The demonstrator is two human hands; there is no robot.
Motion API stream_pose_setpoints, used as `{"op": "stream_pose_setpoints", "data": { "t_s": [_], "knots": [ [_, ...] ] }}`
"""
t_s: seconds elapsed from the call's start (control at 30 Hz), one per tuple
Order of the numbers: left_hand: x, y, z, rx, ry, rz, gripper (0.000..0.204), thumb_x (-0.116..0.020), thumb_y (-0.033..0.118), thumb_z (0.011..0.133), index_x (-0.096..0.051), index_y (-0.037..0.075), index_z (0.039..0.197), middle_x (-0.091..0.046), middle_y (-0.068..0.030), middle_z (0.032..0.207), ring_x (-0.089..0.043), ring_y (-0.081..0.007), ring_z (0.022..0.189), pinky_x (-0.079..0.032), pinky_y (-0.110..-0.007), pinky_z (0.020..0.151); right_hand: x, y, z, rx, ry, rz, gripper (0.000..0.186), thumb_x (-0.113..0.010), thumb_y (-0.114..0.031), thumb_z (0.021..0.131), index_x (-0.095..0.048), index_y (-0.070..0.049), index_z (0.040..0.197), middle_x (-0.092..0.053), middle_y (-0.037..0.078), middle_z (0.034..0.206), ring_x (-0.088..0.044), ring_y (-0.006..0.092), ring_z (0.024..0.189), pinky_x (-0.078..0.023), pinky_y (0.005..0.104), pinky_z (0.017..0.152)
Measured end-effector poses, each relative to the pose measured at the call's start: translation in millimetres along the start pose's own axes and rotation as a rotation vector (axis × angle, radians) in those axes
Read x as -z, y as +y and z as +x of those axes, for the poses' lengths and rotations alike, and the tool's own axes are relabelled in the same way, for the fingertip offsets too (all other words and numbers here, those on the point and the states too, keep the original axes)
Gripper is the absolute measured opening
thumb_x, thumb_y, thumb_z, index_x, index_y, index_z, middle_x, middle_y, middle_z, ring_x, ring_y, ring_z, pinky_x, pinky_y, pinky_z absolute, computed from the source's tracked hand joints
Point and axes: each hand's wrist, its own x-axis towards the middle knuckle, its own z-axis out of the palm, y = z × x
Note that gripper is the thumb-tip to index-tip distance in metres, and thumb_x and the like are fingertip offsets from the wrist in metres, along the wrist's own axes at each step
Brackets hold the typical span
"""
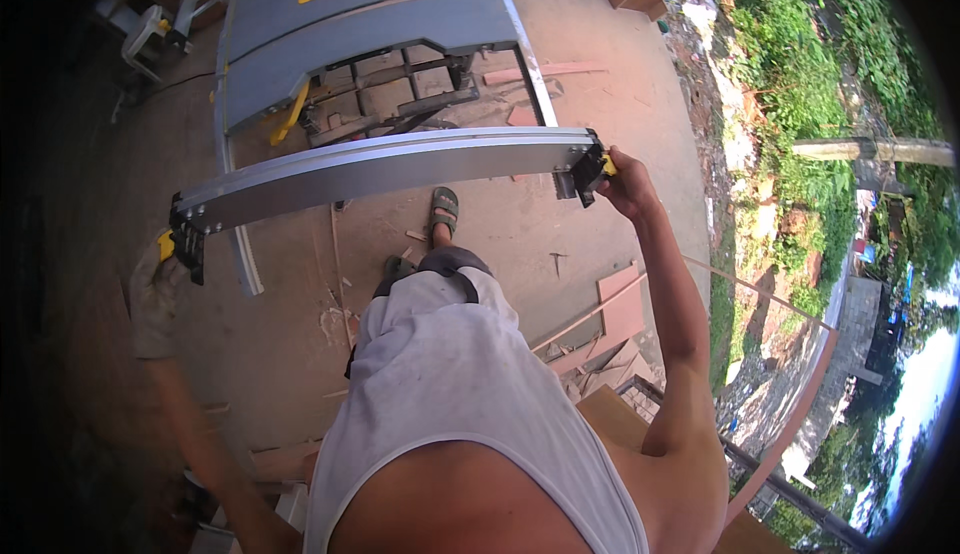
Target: The person uses a table saw to cut a reddish-brown wooden plank. They measure the plank and the saw's fence with a tape measure, adjust the fence position, and then guide the plank through the saw blade to make a cut.
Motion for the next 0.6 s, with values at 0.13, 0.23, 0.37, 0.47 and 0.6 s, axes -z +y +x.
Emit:
{"op": "stream_pose_setpoints", "data": {
  "t_s": [0.13,0.23,0.37,0.47,0.6],
  "knots": [
    [18,-35,28,-0.028,0.151,0.04,0.032,-0.058,0.02,0.092,-0.059,-0.001,0.116,-0.064,-0.01,0.11,-0.064,-0.0171,0.098,-0.051,-0.029,0.087,-2,0,-20,0.071,-0.089,-0.057,0.038,-0.031,-0.032,0.103,-0.054,-0.004,0.115,-0.064,0.006,0.098,-0.061,0.0093,0.076,-0.047,0.0181,0.051],
    [16,-45,32,-0.021,0.176,-0.025,0.032,-0.06,0.018,0.091,-0.059,-0.005,0.113,-0.066,-0.0133,0.101,-0.066,-0.0199,0.085,-0.055,-0.029,0.074,0,2,-17,0.057,-0.032,-0.081,0.035,-0.036,-0.034,0.102,-0.056,-0.006,0.109,-0.064,0.004,0.093,-0.06,0.0084,0.072,-0.045,0.0173,0.05],
    [17,-62,22,0.003,0.268,-0.064,0.033,-0.059,0.018,0.091,-0.058,-0.007,0.113,-0.066,-0.0143,0.1,-0.066,-0.0195,0.082,-0.056,-0.03,0.071,-3,-5,-15,0.05,-0.011,-0.15,0.033,-0.034,-0.031,0.103,-0.056,-0.007,0.106,-0.064,0.002,0.089,-0.059,0.0074,0.068,-0.044,0.0169,0.046],
    [23,-74,12,0.026,0.325,-0.058,0.034,-0.058,0.018,0.092,-0.058,-0.008,0.114,-0.066,-0.0147,0.099,-0.066,-0.0192,0.081,-0.055,-0.03,0.069,-20,-9,-27,0.059,0.001,-0.246,0.033,-0.034,-0.032,0.103,-0.056,-0.008,0.103,-0.062,0.002,0.086,-0.057,0.0069,0.064,-0.041,0.0176,0.045],
    [38,-90,3,0.05,0.335,-0.075,0.035,-0.058,0.021,0.092,-0.058,-0.006,0.114,-0.066,-0.0133,0.101,-0.065,-0.0187,0.083,-0.055,-0.03,0.071,-35,-15,-26,0.064,0.004,-0.379,0.033,-0.035,-0.035,0.102,-0.056,-0.01,0.096,-0.059,-0.001,0.076,-0.05,0.0058,0.056,-0.035,0.0184,0.042]
  ]
}}
